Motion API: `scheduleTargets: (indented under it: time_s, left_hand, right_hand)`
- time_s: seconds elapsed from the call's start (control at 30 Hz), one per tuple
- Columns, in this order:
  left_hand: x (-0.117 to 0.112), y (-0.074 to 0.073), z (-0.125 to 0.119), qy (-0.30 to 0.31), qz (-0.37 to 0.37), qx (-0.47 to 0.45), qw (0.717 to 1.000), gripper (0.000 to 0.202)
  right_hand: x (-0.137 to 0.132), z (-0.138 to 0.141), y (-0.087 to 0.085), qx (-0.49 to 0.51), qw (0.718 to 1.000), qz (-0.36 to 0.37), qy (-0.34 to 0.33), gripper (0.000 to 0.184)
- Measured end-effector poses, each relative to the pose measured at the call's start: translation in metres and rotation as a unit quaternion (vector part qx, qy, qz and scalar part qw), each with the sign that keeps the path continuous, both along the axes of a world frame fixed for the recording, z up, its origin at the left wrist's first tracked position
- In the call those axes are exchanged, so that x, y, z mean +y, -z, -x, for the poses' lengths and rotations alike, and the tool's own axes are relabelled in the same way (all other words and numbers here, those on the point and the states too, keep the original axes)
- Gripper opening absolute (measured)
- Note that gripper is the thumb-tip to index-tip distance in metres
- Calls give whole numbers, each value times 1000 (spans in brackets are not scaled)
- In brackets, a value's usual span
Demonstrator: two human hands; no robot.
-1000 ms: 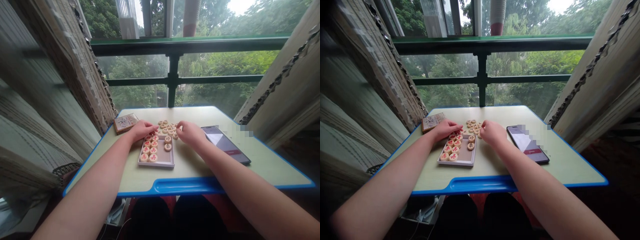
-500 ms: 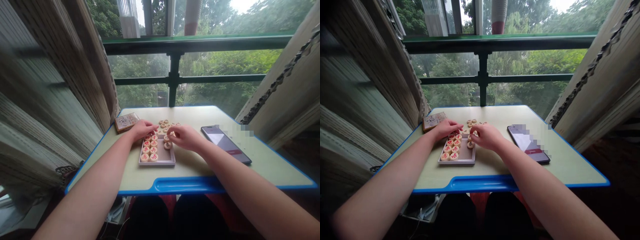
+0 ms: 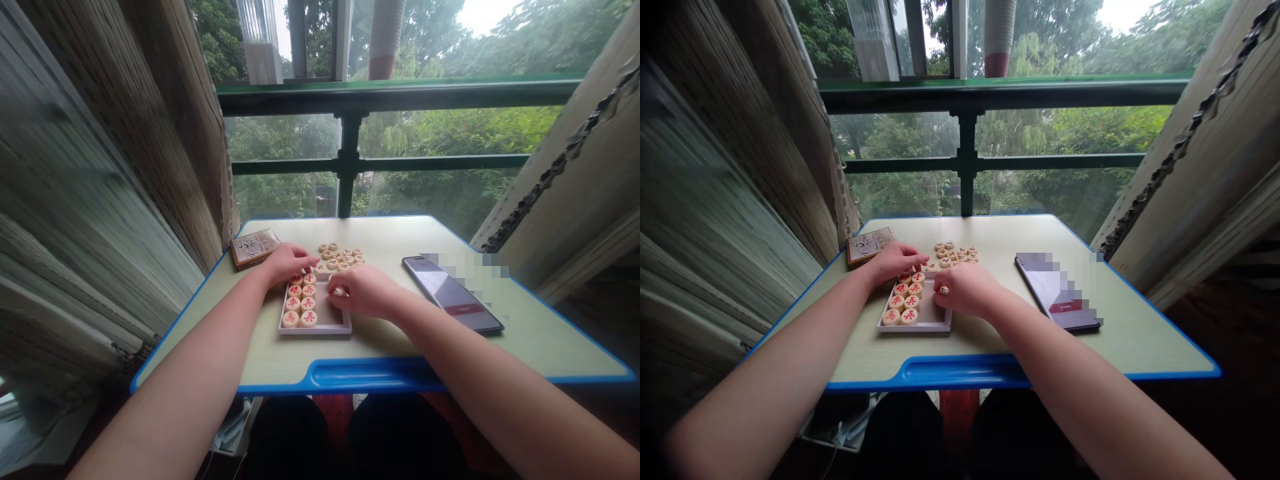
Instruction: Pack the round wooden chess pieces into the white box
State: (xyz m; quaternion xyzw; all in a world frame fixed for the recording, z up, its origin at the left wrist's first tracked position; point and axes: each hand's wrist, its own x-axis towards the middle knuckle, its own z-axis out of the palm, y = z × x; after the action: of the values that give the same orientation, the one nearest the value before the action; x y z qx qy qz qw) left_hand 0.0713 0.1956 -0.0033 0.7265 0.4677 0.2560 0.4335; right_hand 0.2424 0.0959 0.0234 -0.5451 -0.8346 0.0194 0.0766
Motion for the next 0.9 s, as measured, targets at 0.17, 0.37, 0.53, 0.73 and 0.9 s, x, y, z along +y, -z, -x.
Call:
scheduleTargets:
  time_s: [0.17,0.37,0.53,0.73,0.9]
  left_hand:
    - [0,-1,-1,2,6,-4,1000,42]
    - [0,0,0,0,-7,3,1000,45]
    - [1,1,-1,0,-1,-13,1000,44]
    - [2,3,-1,-8,7,-22,1000,42]
    - [2,4,-3,-20,7,-12,1000,40]
  right_hand:
    - [-2,0,-1,9,1000,-5,-2,18]
    - [3,-5,3,33,998,-47,24,21]
    - [15,-16,9,40,988,-83,123,29]
    - [22,-22,16,0,986,-27,162,31]
    - [26,-21,20,25,985,-18,170,32]
